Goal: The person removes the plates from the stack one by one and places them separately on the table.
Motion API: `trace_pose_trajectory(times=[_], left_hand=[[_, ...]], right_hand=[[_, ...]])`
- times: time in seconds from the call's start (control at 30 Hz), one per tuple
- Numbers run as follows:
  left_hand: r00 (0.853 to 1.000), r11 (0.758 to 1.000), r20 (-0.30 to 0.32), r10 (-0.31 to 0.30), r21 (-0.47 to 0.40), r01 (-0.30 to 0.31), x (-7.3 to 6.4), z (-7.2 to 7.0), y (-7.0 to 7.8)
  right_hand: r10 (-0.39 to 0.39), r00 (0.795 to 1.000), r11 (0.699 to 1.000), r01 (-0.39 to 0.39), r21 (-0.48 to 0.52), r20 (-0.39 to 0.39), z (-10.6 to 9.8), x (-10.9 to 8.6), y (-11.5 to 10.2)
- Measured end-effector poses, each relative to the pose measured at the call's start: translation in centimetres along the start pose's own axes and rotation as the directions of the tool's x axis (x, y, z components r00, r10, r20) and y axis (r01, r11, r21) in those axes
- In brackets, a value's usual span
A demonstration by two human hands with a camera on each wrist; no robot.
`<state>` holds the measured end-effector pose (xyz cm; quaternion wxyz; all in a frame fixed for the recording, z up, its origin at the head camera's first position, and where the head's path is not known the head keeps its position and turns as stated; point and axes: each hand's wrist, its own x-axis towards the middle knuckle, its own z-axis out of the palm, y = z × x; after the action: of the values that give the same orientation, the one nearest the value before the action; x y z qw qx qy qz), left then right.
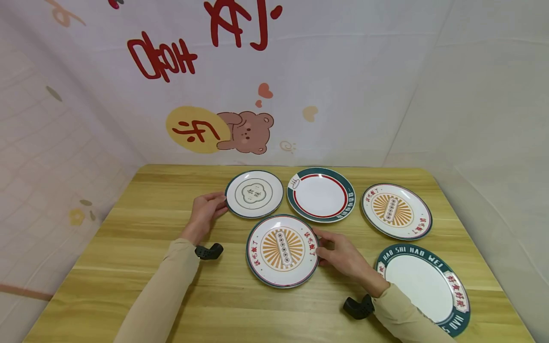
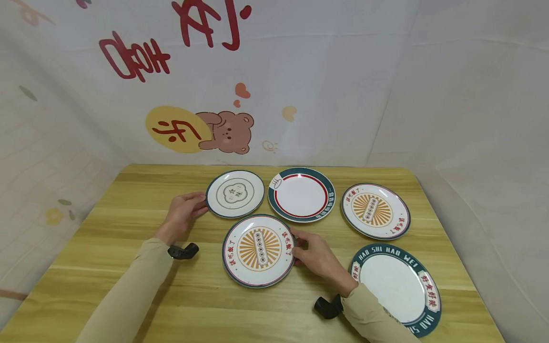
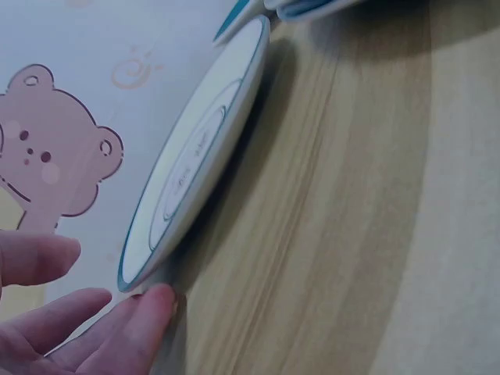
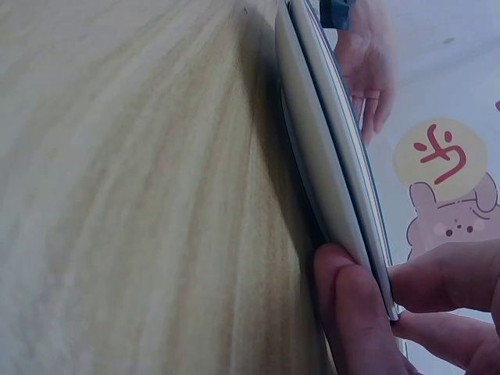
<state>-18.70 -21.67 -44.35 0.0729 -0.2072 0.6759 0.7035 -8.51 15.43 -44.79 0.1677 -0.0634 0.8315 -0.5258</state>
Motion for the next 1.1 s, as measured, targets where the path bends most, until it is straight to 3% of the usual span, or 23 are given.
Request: trace_pose_trajectory(times=[0.2, 0.47, 0.6, 0.77, 1.1], left_hand=[[0.994, 0.997, 0.082, 0.072, 0.008, -0.073, -1.2, -0.3, -0.1], [0.983, 0.983, 0.046, 0.177, 0.034, -0.179, -3.2, -0.2, -0.7], [0.974, 0.969, 0.056, 0.219, 0.104, -0.224, -4.4, -0.2, -0.8], [0.968, 0.954, 0.092, 0.235, 0.166, -0.248, -6.2, 0.3, -1.0], [0.952, 0.944, 0.200, 0.231, 0.190, -0.269, -9.3, 1.6, -2.5]], right_hand=[[0.003, 1.000, 1.000, -0.003, 0.003, -0.006, 0.1, 0.0, 0.1], [-0.016, 1.000, 1.000, 0.016, 0.009, 0.000, -0.1, 0.0, 0.2], [-0.019, 1.000, 1.000, 0.019, 0.021, 0.002, -0.1, -0.1, 0.1], [-0.018, 1.000, 0.999, 0.019, 0.038, -0.007, -0.1, -0.2, 0.0], [-0.038, 0.999, 0.997, 0.039, 0.070, -0.008, 0.0, -0.3, -0.2]])
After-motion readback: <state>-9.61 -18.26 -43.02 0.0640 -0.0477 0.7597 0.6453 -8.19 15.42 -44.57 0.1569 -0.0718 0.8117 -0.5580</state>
